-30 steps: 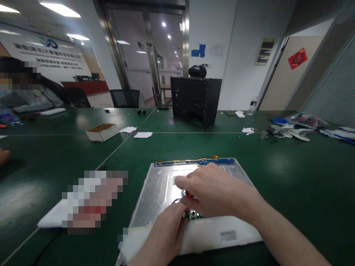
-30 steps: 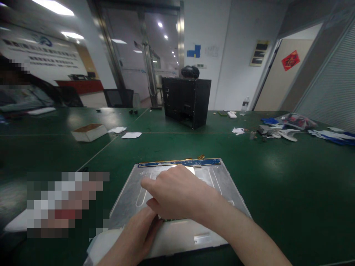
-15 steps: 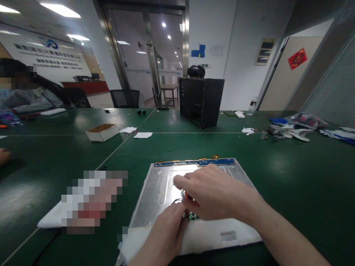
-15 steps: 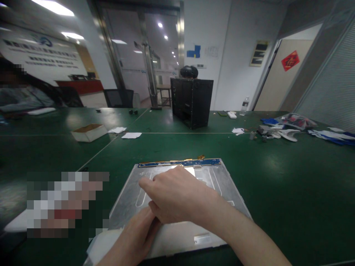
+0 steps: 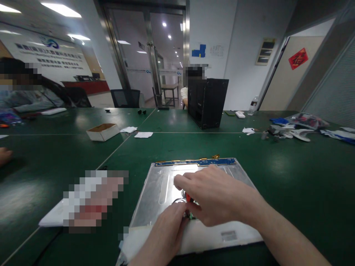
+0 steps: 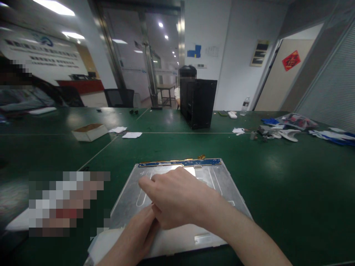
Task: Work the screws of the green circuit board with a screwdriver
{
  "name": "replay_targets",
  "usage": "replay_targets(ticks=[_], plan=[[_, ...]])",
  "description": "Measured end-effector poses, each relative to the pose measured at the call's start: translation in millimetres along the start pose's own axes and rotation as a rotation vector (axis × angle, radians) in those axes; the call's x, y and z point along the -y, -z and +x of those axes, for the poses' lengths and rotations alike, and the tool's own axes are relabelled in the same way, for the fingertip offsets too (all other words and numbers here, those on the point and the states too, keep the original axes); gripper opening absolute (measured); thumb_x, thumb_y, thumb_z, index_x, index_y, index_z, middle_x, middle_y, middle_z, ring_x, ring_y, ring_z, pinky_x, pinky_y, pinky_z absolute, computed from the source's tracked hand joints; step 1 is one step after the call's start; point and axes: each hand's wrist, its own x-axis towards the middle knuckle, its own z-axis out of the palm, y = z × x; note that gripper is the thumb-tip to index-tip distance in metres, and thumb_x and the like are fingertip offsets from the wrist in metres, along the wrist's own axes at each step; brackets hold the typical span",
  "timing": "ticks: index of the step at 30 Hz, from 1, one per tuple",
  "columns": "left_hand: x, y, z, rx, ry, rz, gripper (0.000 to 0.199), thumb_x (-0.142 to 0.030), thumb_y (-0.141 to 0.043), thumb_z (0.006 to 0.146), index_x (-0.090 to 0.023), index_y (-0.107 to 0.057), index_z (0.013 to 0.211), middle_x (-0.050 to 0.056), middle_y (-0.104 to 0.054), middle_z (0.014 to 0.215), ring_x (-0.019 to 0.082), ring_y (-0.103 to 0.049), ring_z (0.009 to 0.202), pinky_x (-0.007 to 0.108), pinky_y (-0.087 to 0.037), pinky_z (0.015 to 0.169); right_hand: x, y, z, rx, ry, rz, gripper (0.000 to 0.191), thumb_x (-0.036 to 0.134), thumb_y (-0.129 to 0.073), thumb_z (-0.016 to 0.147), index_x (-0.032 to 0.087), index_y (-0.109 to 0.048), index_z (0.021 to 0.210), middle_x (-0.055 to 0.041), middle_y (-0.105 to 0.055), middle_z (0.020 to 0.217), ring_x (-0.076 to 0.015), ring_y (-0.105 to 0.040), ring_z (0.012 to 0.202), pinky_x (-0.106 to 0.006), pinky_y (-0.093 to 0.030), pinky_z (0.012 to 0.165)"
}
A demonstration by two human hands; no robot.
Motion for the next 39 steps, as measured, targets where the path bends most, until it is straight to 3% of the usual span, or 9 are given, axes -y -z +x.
replay_targets(ticks=[5,11,17,24,29,35,39], plan=[[3.9,-1.7,-0.1,-0.029,-0.042,0.030,0.023,-0.014,-0.040,0.086,-0.020,-0.057,0.101,0.009,-0.066,0.099,0.024,-0.064,0.089,0.034,-0.051,0.075,0.5,-0.5,1.4,0.029,-0.058,0.005,0.029,0.046,-0.054,0.085,0.020,-0.052,0.096,-0.0040,-0.068,0.076,-0.0206,-0.063,0.064,-0.028,-0.026,0.047],[3.0,-0.6,1.6,-0.015,-0.036,0.035,0.020,-0.014,-0.040,0.084,-0.020,-0.056,0.095,0.009,-0.066,0.094,0.025,-0.064,0.086,0.035,-0.052,0.073,0.2,-0.7,-0.2,0.023,-0.025,0.018,0.019,0.026,-0.054,0.081,0.018,-0.052,0.098,-0.0041,-0.068,0.078,-0.0172,-0.060,0.060,-0.027,-0.024,0.048],[3.4,-2.1,0.5,-0.048,-0.046,0.068,0.022,-0.014,-0.039,0.086,-0.019,-0.056,0.099,0.010,-0.066,0.096,0.026,-0.064,0.087,0.036,-0.052,0.073,0.2,-0.8,0.5,-0.002,-0.043,0.019,0.023,0.041,-0.052,0.085,0.019,-0.053,0.093,-0.0027,-0.067,0.075,-0.0186,-0.061,0.062,-0.028,-0.023,0.047],[4.3,-2.3,-0.1,-0.017,-0.046,0.025,0.020,-0.015,-0.038,0.087,-0.019,-0.054,0.097,0.010,-0.066,0.095,0.025,-0.063,0.088,0.034,-0.051,0.073,-0.2,0.2,-0.1,0.015,-0.005,0.006,0.017,0.026,-0.054,0.079,0.018,-0.051,0.095,-0.0028,-0.067,0.079,-0.0156,-0.057,0.059,-0.028,-0.020,0.046],[6.8,-4.5,-0.4,-0.047,-0.066,0.070,0.022,-0.016,-0.037,0.087,-0.019,-0.055,0.100,0.010,-0.067,0.096,0.025,-0.064,0.088,0.036,-0.052,0.073,-0.7,-1.9,0.1,-0.001,-0.037,0.011,0.019,0.038,-0.051,0.085,0.020,-0.052,0.091,-0.0021,-0.066,0.073,-0.0170,-0.058,0.059,-0.029,-0.019,0.047],[4.3,-2.6,0.4,-0.011,-0.059,0.042,0.019,-0.016,-0.037,0.088,-0.019,-0.053,0.097,0.010,-0.066,0.096,0.024,-0.063,0.087,0.035,-0.051,0.074,-0.7,0.0,-1.6,0.010,0.003,0.038,0.017,0.026,-0.054,0.079,0.019,-0.051,0.094,-0.0031,-0.067,0.078,-0.0163,-0.058,0.059,-0.028,-0.019,0.047],[3.4,-2.3,-0.6,-0.019,-0.040,0.068,0.021,-0.015,-0.036,0.087,-0.019,-0.054,0.097,0.010,-0.066,0.094,0.024,-0.063,0.086,0.035,-0.052,0.073,-1.2,-0.3,-0.6,0.003,-0.013,0.048,0.017,0.035,-0.054,0.083,0.020,-0.051,0.091,-0.0023,-0.067,0.076,-0.0164,-0.058,0.060,-0.028,-0.019,0.047]])
